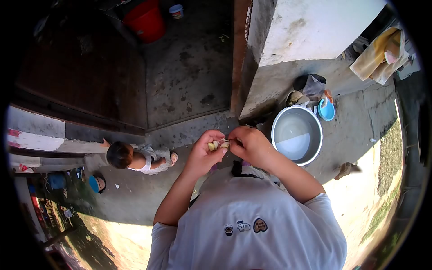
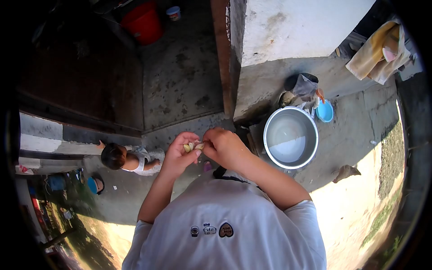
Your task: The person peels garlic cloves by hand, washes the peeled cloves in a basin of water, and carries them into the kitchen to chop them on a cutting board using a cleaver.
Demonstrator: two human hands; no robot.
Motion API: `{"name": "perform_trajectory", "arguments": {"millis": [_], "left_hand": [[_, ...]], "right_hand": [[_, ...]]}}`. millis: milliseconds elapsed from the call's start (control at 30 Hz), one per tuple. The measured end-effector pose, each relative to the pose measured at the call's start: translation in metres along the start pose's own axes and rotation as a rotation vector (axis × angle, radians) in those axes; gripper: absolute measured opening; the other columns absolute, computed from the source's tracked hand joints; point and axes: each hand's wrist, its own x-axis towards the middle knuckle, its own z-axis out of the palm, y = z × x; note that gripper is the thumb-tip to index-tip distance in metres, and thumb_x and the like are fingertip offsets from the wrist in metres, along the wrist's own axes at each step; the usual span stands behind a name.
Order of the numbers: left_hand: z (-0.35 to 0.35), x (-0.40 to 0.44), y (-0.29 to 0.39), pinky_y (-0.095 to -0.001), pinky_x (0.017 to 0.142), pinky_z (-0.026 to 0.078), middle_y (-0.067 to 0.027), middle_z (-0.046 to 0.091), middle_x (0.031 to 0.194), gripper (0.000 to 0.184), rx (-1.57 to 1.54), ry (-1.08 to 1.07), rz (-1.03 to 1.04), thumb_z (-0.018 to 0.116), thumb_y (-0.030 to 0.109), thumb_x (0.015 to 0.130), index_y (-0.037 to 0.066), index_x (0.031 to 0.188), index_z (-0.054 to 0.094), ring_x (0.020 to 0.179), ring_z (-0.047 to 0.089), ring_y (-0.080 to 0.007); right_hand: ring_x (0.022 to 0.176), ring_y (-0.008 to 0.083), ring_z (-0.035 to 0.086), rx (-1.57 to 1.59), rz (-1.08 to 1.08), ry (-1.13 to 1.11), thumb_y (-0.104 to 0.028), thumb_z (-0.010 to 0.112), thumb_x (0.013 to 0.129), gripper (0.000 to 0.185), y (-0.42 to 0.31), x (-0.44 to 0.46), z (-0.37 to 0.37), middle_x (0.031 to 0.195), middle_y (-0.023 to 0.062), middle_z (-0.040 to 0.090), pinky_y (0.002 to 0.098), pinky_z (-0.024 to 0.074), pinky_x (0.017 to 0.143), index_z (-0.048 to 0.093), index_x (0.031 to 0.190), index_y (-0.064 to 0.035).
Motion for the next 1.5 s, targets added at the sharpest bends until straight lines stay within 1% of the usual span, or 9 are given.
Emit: {"name": "perform_trajectory", "arguments": {"millis": [67, 200, 367, 467, 767, 1000, 1133, 1200, 1500], "left_hand": [[0.000, 0.001, 0.000, -0.0181, 0.054, 0.041, -0.0025, 0.052, 0.089, 0.030, 0.014, 0.021, 0.008, 0.055, -0.001, 0.078, 0.004, 0.106, 0.044, 0.071, 0.049, -0.0050], [-0.002, 0.002, 0.000, -0.0187, 0.053, 0.041, -0.0035, 0.052, 0.087, 0.029, -0.029, 0.044, -0.004, 0.054, -0.002, 0.078, 0.003, 0.105, 0.044, 0.064, 0.049, -0.0057], [-0.006, 0.004, -0.005, -0.0194, 0.052, 0.042, -0.0052, 0.054, 0.085, 0.025, -0.179, 0.043, -0.003, 0.053, -0.001, 0.080, 0.003, 0.103, 0.046, 0.062, 0.049, -0.0067], [-0.006, 0.003, -0.002, -0.0198, 0.050, 0.042, -0.0057, 0.055, 0.082, 0.021, -0.362, 0.018, -0.046, 0.052, 0.002, 0.081, 0.003, 0.102, 0.048, 0.061, 0.050, -0.0071], [-0.019, 0.001, -0.002, -0.0205, 0.048, 0.040, -0.0061, 0.055, 0.078, 0.017, -0.230, -0.120, -0.138, 0.052, 0.008, 0.084, 0.000, 0.098, 0.049, 0.058, 0.048, -0.0073], [-0.022, 0.000, -0.007, -0.0210, 0.049, 0.038, -0.0122, 0.055, 0.083, 0.014, -0.564, -0.166, -0.014, 0.051, 0.007, 0.084, 0.003, 0.097, 0.049, 0.057, 0.046, -0.0089], [-0.021, 0.001, -0.009, -0.0215, 0.050, 0.036, -0.0109, 0.053, 0.084, 0.017, -0.629, -0.139, 0.030, 0.053, 0.006, 0.082, 0.006, 0.099, 0.048, 0.057, 0.044, -0.0085], [-0.021, 0.000, -0.010, -0.0210, 0.051, 0.037, -0.0093, 0.053, 0.083, 0.019, -0.568, -0.137, 0.048, 0.054, 0.005, 0.081, 0.005, 0.098, 0.047, 0.059, 0.045, -0.0078], [-0.016, -0.004, -0.005, -0.0187, 0.059, 0.042, -0.0031, 0.053, 0.086, 0.018, -0.043, -0.010, 0.241, 0.060, -0.002, 0.076, 0.004, 0.090, 0.049, 0.072, 0.050, -0.0050]], "right_hand": [[0.065, 0.0350, 0.056, -0.152, -0.035, 0.027, -0.010, 0.056, 0.071, 0.016, -0.001, -0.003, 0.004, 0.072, 0.0192, 0.056, 0.0370, 0.0451, 0.058, 0.055, 0.081, 0.0025], [0.065, 0.0349, 0.057, -0.128, -0.046, 0.023, -0.008, 0.055, 0.071, 0.016, -0.001, -0.003, 0.005, 0.073, 0.0201, 0.056, 0.0378, 0.0451, 0.059, 0.053, 0.083, 0.0027], [0.062, 0.0217, 0.056, 0.107, 0.055, -0.008, -0.005, 0.052, 0.076, 0.010, -0.002, -0.001, 0.004, 0.071, 0.0147, 0.055, 0.0291, 0.0429, 0.056, 0.053, 0.082, 0.0031], [0.063, 0.0316, 0.058, 0.192, 0.111, -0.007, -0.006, 0.054, 0.073, 0.011, -0.007, 0.002, 0.002, 0.071, 0.0195, 0.056, 0.0332, 0.0447, 0.057, 0.053, 0.080, 0.0029], [0.064, 0.0305, 0.057, 0.151, -0.049, -0.017, -0.007, 0.056, 0.073, 0.013, -0.003, 0.003, 0.005, 0.070, 0.0178, 0.055, 0.0333, 0.0445, 0.057, 0.053, 0.082, 0.0021], [0.060, 0.0313, 0.055, 0.004, 0.051, 0.068, -0.010, 0.056, 0.074, 0.012, 0.003, 0.000, -0.007, 0.067, 0.0169, 0.055, 0.0346, 0.0438, 0.056, 0.053, 0.077, 0.0019], [0.053, 0.0265, 0.052, -0.163, 0.074, -0.082, -0.007, 0.055, 0.074, 0.008, -0.005, -0.001, -0.008, 0.062, 0.0148, 0.053, 0.0336, 0.0419, 0.051, 0.056, 0.075, 0.0005], [0.049, 0.0097, 0.042, 0.217, 0.018, 0.095, -0.005, 0.059, 0.074, 0.003, -0.020, 0.000, 0.001, 0.056, 0.0041, 0.045, 0.0249, 0.0357, 0.046, 0.059, 0.073, -0.0020], [0.058, 0.0028, 0.047, 0.507, 0.218, -0.051, -0.007, 0.061, 0.074, 0.009, -0.014, 0.002, 0.005, 0.063, -0.0007, 0.055, 0.0196, 0.0394, 0.051, 0.061, 0.079, 0.0004]]}}
